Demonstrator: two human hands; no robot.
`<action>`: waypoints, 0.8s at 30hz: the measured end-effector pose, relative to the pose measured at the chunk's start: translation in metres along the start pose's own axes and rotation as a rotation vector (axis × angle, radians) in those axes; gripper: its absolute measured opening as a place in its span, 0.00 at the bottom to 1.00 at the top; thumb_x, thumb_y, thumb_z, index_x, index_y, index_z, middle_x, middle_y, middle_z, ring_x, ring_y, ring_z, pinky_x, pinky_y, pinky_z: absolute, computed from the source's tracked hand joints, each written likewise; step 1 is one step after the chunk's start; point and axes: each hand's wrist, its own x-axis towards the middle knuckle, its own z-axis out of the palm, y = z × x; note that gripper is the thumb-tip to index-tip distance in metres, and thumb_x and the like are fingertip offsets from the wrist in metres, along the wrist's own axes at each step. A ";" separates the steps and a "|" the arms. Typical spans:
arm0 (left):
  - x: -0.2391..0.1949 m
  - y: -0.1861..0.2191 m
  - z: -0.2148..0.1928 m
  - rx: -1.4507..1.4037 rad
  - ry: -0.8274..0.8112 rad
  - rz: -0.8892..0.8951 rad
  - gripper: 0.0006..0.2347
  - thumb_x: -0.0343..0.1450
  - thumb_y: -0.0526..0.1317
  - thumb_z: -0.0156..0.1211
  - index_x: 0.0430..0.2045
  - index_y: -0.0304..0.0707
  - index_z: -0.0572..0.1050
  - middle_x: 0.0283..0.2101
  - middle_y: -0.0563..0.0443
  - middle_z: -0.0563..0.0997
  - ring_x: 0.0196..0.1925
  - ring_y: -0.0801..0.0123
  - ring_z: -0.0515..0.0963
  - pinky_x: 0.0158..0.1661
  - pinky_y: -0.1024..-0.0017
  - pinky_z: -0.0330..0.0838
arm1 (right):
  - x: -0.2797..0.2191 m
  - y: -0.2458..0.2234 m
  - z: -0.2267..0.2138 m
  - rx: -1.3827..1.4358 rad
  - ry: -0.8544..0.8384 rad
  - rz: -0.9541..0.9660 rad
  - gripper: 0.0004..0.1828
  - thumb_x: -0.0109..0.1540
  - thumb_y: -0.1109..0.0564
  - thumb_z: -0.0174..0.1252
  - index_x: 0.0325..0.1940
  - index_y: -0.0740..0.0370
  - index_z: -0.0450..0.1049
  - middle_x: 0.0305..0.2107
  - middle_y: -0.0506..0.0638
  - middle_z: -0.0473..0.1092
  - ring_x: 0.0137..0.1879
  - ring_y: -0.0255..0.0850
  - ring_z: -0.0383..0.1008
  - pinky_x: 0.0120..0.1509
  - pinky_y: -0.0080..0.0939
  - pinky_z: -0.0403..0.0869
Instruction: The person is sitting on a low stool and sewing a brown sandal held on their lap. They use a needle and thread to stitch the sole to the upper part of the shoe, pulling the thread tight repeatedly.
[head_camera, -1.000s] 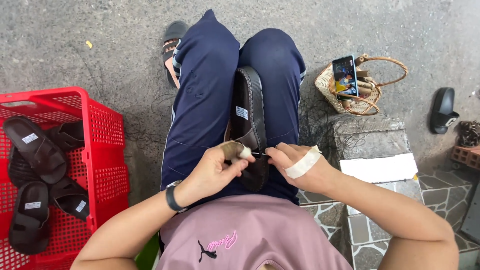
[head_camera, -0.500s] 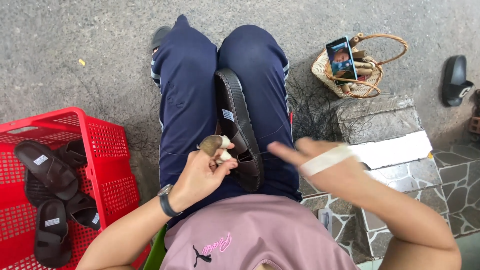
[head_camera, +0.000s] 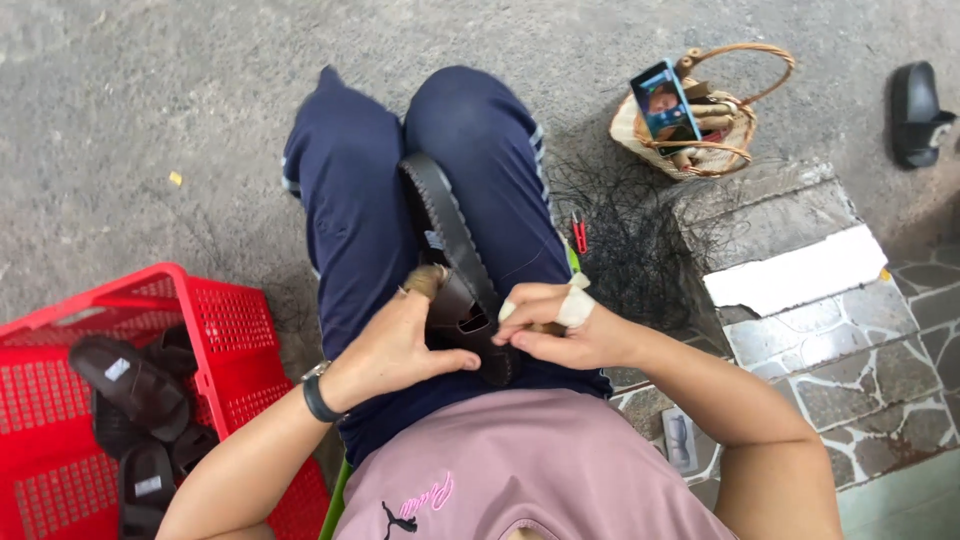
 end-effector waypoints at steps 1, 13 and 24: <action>0.006 0.004 0.004 -0.035 -0.106 -0.057 0.32 0.54 0.49 0.75 0.47 0.36 0.66 0.43 0.42 0.78 0.49 0.50 0.78 0.49 0.56 0.71 | 0.000 -0.002 0.000 0.009 -0.013 -0.016 0.06 0.59 0.60 0.57 0.36 0.60 0.79 0.26 0.48 0.70 0.25 0.34 0.68 0.30 0.32 0.69; 0.011 -0.033 0.019 -0.735 -0.055 -0.244 0.22 0.61 0.28 0.65 0.46 0.33 0.62 0.41 0.41 0.82 0.43 0.64 0.79 0.46 0.64 0.76 | 0.001 -0.012 0.010 -0.398 0.098 -0.037 0.06 0.63 0.55 0.54 0.34 0.59 0.71 0.23 0.50 0.65 0.28 0.48 0.71 0.32 0.39 0.72; -0.020 0.000 0.004 -0.067 0.327 0.127 0.23 0.57 0.34 0.68 0.46 0.35 0.68 0.40 0.51 0.80 0.22 0.78 0.66 0.22 0.81 0.61 | 0.000 -0.007 -0.006 0.193 -0.046 0.217 0.04 0.59 0.61 0.55 0.29 0.62 0.69 0.37 0.47 0.61 0.32 0.32 0.61 0.34 0.29 0.64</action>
